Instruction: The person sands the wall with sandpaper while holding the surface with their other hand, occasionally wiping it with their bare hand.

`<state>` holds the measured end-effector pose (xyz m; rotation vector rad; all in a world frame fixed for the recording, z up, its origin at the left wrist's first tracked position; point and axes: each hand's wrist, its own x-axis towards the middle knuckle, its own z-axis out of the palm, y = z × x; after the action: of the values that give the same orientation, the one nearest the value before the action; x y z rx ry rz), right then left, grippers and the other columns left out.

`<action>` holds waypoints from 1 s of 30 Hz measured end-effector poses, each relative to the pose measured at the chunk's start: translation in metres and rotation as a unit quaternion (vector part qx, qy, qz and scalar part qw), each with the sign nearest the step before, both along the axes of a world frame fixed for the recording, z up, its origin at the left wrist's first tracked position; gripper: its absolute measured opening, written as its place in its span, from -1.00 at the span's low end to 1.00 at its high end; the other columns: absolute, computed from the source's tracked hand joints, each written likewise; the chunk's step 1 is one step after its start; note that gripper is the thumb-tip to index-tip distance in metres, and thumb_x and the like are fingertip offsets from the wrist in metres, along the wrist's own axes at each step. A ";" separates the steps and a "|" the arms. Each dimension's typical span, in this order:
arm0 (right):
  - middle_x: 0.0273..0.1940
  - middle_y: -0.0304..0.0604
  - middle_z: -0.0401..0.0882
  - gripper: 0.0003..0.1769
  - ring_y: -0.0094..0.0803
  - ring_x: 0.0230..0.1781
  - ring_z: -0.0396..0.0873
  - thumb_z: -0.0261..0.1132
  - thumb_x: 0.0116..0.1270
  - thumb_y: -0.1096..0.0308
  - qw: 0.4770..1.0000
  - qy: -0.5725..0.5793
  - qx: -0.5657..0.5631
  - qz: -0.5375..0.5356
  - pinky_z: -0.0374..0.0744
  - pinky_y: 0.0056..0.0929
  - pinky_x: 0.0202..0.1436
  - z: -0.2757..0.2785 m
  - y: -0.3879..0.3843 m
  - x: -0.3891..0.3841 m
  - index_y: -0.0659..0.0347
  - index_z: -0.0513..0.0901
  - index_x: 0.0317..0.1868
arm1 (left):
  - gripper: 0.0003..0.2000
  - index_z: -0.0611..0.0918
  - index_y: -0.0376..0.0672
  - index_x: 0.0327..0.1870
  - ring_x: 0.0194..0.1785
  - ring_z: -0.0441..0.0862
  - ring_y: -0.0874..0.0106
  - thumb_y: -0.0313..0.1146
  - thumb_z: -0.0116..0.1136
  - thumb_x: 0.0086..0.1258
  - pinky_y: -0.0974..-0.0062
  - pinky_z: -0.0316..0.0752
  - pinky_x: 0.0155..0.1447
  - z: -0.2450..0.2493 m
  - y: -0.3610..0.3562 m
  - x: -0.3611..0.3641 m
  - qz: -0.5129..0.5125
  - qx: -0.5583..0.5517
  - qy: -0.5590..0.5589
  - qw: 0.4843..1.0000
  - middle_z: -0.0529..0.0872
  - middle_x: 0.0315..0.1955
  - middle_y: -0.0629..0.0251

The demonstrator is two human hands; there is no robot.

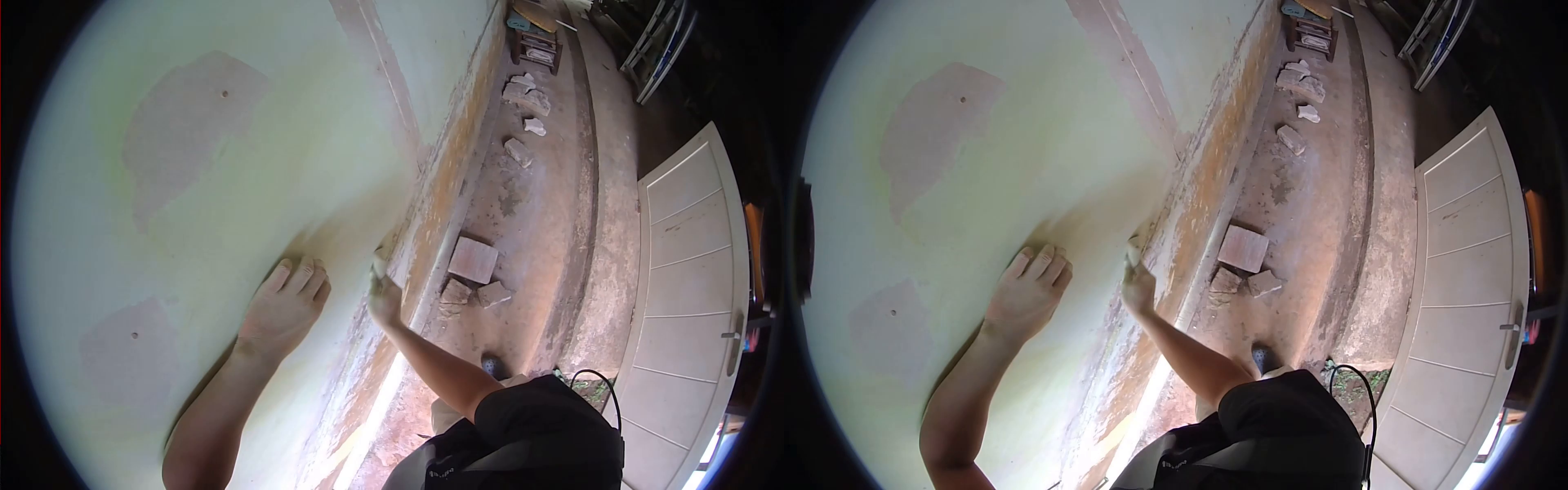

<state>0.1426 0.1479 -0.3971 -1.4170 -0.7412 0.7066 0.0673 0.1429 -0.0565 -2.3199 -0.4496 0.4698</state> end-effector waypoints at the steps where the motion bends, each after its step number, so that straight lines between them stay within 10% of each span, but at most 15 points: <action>1: -0.07 0.19 0.78 -0.71 0.04 -0.12 0.83 0.10 0.68 0.30 0.990 -0.119 0.066 -0.036 0.78 -0.16 -0.03 0.007 -0.009 -0.002 0.26 0.65 0.16 | -0.69 0.68 -0.09 0.13 0.35 0.49 0.41 -0.29 0.19 0.40 0.30 0.38 0.42 0.000 -0.001 0.002 -0.005 -0.002 0.001 1.000 0.64 0.17 0.37; 3: -0.15 0.18 0.79 -0.68 0.08 -0.18 0.82 0.10 0.69 0.26 0.999 0.014 0.004 0.032 0.76 -0.10 -0.08 0.010 -0.005 0.011 0.27 0.62 0.21 | -0.68 0.68 -0.10 0.15 0.35 0.49 0.41 -0.28 0.22 0.41 0.28 0.37 0.43 -0.001 -0.001 0.002 0.019 -0.018 -0.015 1.000 0.64 0.18 0.36; 10: -0.52 0.19 0.66 -0.60 0.17 -0.44 0.70 0.20 0.64 0.20 0.980 -0.142 -0.072 -0.121 0.56 0.00 -0.35 -0.031 0.070 0.051 0.41 0.73 -0.19 | -0.65 0.68 -0.10 0.15 0.34 0.49 0.40 -0.25 0.31 0.36 0.27 0.37 0.43 -0.007 0.000 0.005 0.045 -0.018 -0.042 0.998 0.63 0.17 0.37; 19: 0.40 0.25 0.54 -0.51 0.06 0.42 0.54 -0.01 0.74 0.30 0.990 0.013 0.109 -0.086 0.52 -0.25 0.44 0.032 0.016 -0.024 0.46 0.46 0.48 | -0.68 0.70 -0.08 0.10 0.30 0.50 0.40 -0.26 0.32 0.35 0.26 0.37 0.38 -0.007 -0.002 0.008 0.066 -0.046 -0.069 0.994 0.63 0.15 0.36; 21: 0.37 0.26 0.57 -0.52 0.03 0.40 0.58 0.00 0.73 0.33 0.982 0.134 0.052 -0.123 0.54 -0.26 0.42 -0.001 0.054 -0.026 0.46 0.46 0.47 | -0.69 0.70 -0.08 0.09 0.29 0.50 0.40 -0.26 0.32 0.35 0.25 0.37 0.38 -0.007 -0.002 0.008 0.068 -0.059 -0.088 0.992 0.64 0.14 0.35; 24: -0.12 0.38 0.75 -0.44 0.22 -0.07 0.75 0.07 0.68 0.09 0.967 0.080 -0.190 -0.151 0.67 -0.08 0.05 0.019 0.093 0.030 0.53 0.73 -0.05 | -0.69 0.70 -0.08 0.09 0.29 0.50 0.39 -0.27 0.32 0.35 0.25 0.38 0.37 -0.006 -0.002 0.008 0.061 -0.057 -0.091 0.992 0.64 0.14 0.35; 29: -0.29 0.37 0.72 -0.32 0.25 -0.25 0.73 0.05 0.68 -0.02 0.979 0.051 -0.150 -0.130 0.63 0.04 -0.08 0.009 0.085 0.039 0.52 0.68 -0.33 | -0.67 0.70 -0.09 0.09 0.29 0.49 0.39 -0.25 0.33 0.33 0.25 0.36 0.38 -0.009 -0.001 0.008 0.068 -0.052 -0.091 0.992 0.64 0.14 0.35; 30: -0.23 0.31 0.76 -0.44 0.16 -0.18 0.78 0.09 0.69 0.08 0.983 0.075 -0.150 -0.074 0.66 -0.01 -0.04 0.016 0.061 0.026 0.51 0.73 -0.15 | -0.67 0.70 -0.09 0.09 0.29 0.49 0.39 -0.25 0.33 0.33 0.25 0.36 0.39 -0.009 -0.001 0.008 0.065 -0.048 -0.083 0.993 0.64 0.13 0.35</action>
<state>0.1687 0.2093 -0.3807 -1.6522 -0.4184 0.8234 0.0753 0.1420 -0.0656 -2.4433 -0.6755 0.3700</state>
